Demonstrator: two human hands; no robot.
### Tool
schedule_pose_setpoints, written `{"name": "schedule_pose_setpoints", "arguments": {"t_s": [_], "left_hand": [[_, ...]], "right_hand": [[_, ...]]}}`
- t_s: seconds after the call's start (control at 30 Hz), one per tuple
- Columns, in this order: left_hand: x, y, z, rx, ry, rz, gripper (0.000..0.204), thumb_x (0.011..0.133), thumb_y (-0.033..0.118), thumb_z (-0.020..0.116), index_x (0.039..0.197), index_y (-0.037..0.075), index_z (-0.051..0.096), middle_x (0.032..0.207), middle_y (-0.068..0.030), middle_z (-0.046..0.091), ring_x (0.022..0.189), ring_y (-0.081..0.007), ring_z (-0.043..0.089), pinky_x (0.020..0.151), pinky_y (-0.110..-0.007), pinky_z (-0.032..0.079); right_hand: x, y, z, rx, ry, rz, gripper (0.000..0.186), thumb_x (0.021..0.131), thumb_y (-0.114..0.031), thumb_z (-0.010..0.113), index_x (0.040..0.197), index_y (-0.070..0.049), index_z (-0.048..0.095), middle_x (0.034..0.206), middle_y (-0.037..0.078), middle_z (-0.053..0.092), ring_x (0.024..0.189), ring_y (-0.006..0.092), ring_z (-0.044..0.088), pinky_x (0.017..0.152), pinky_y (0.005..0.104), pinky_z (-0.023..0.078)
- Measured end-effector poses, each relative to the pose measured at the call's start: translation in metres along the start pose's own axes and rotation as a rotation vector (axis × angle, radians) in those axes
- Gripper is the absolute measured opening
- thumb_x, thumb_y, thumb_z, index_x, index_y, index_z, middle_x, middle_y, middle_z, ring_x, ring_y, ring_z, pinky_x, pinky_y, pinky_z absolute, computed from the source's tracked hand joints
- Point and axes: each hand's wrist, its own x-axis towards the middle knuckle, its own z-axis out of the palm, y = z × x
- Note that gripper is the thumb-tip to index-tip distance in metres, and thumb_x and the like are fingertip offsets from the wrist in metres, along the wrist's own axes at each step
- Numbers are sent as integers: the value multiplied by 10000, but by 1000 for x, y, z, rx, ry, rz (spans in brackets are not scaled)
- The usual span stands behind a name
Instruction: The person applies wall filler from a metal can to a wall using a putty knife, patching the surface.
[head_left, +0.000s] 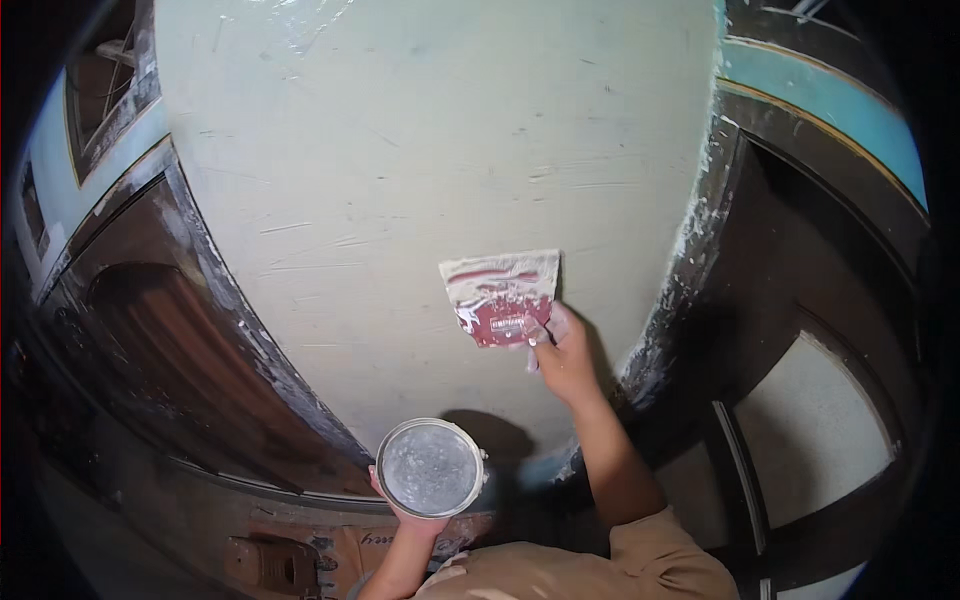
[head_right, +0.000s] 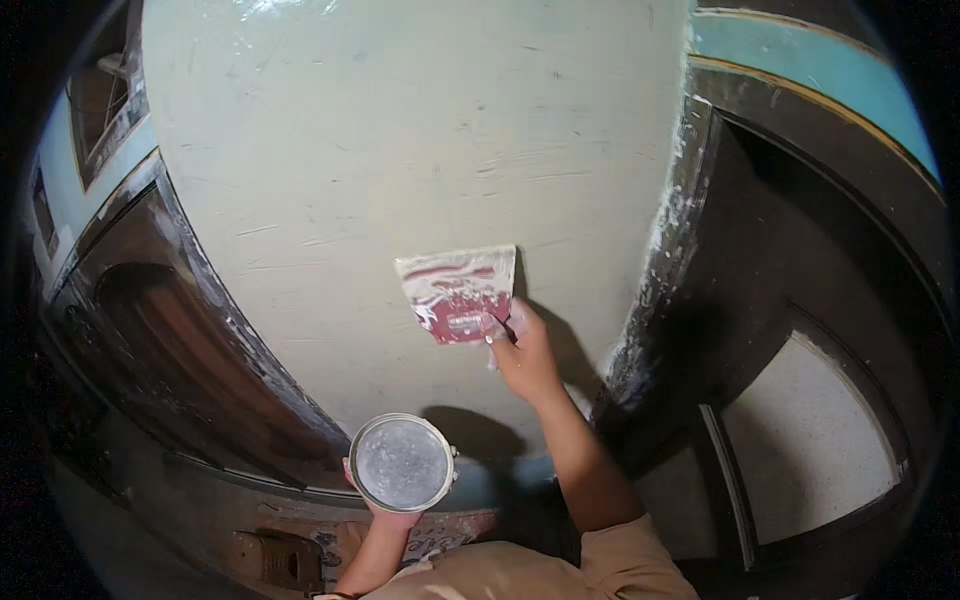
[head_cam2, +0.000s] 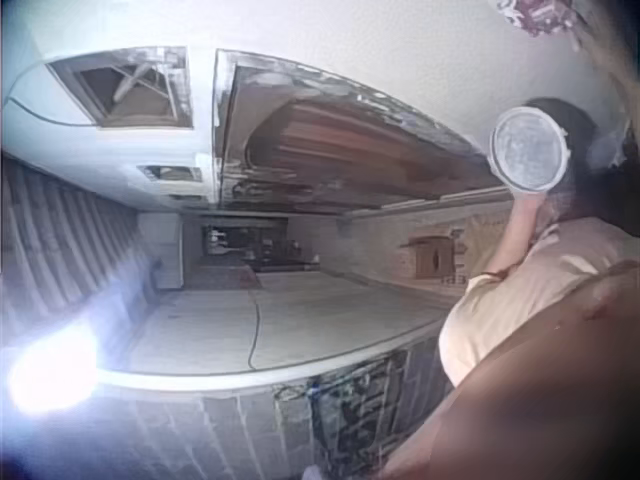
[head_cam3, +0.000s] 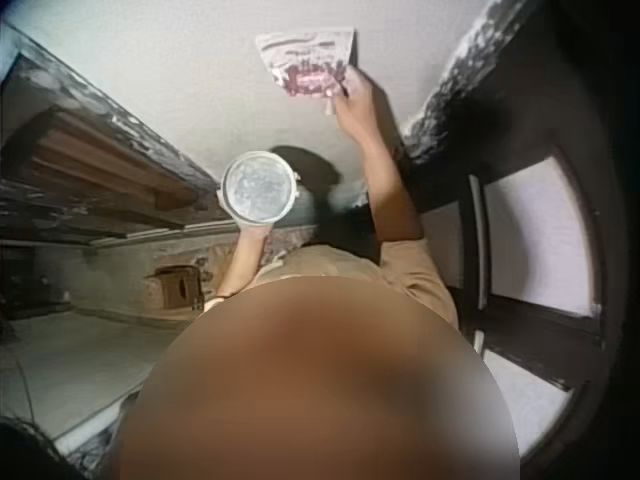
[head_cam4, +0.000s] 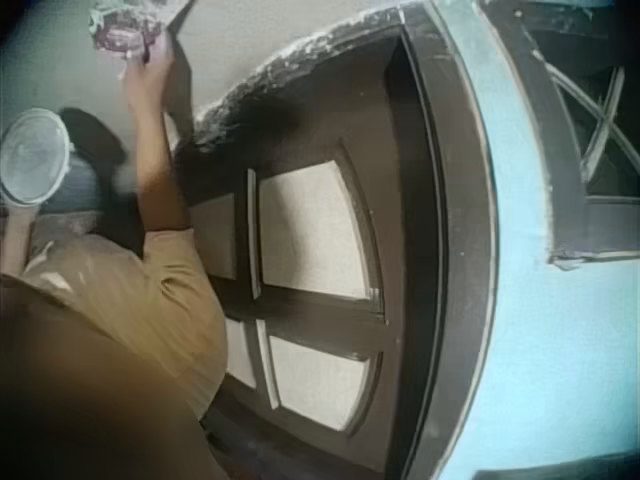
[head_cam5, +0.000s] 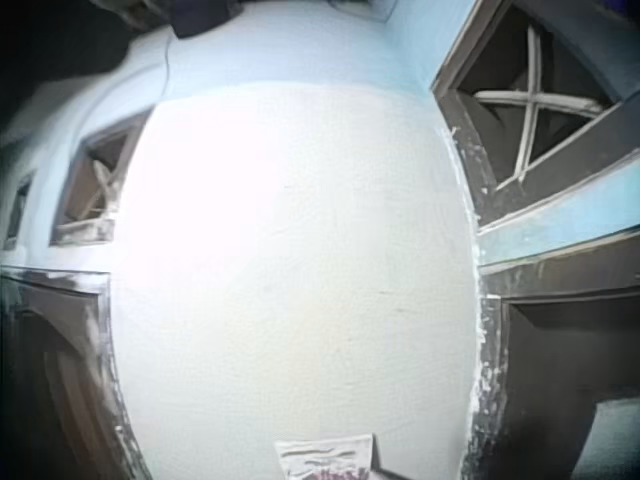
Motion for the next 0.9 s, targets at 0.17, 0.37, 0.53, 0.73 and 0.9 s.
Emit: {"name": "schedule_pose_setpoints", "arguments": {"t_s": [0.17,0.37,0.53,0.73,0.9], "left_hand": [[4,28,-5,49,-81,-89,1035,709,843,481,1476,160,344,1481,-207,380,1303,-528,382,1004,-712,348],[12,53,-21,-41,3,-149,1035,721,855,446,1474,151,346,1468,-233,384,1278,-541,403,998,-706,355],[19,60,-17,-16,-48,-173,1047,718,855,453,1472,137,340,1453,-239,397,1250,-549,429,964,-700,396],[17,74,-32,-17,-13,-216,1043,724,852,444,1474,136,335,1457,-230,395,1264,-539,421,988,-692,380],[14,94,-45,-10,-33,-206,1039,718,851,452,1482,157,329,1468,-221,388,1283,-535,402,993,-714,355]], "right_hand": [[-72,84,9,-183,-2,80,206,983,-68,474,1126,22,592,917,48,648,674,62,551,550,241,447],[-51,38,32,-52,-92,141,236,1008,-153,496,1160,9,574,853,20,615,596,49,499,529,222,420],[18,-25,78,-80,42,-32,251,1017,-158,473,1178,10,566,886,35,645,661,53,559,532,236,442],[29,-25,127,-58,17,61,223,1017,-164,487,1114,4,597,829,31,622,630,52,532,484,228,426],[-44,42,101,-134,-30,171,223,1009,-153,497,1136,-1,600,824,31,623,612,84,524,533,284,454]]}}
